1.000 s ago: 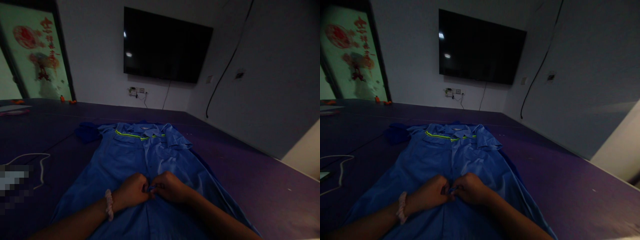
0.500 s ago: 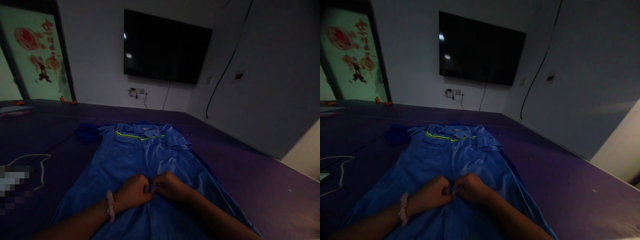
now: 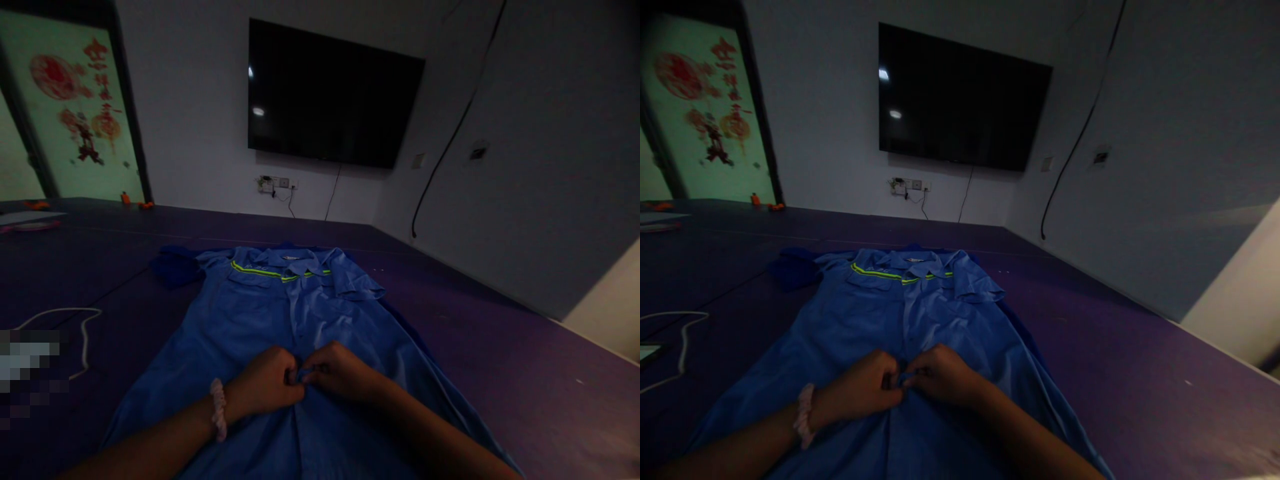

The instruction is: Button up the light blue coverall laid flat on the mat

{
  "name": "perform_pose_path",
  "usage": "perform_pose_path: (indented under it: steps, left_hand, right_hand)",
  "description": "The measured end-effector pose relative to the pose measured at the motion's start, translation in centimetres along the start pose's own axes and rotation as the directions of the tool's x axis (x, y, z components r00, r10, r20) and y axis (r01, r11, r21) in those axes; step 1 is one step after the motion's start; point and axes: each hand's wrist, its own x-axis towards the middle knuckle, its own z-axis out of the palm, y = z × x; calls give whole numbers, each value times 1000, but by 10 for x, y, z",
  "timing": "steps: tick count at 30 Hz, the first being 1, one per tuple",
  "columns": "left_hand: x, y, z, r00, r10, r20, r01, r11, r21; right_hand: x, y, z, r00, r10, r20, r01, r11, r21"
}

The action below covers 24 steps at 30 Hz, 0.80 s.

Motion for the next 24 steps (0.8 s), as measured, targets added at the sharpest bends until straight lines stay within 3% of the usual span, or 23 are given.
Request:
perform_pose_path:
  steps: [13,24]
  left_hand:
    - [-1,2,4,998,-19,-54,22,999,47]
    - [0,-4,8,999,2,-39,-2,1000,-14]
  right_hand:
    - [0,1,1,999,49,-12,-50,998,-39]
    - [0,4,8,993,72,-92,-83,989,-121]
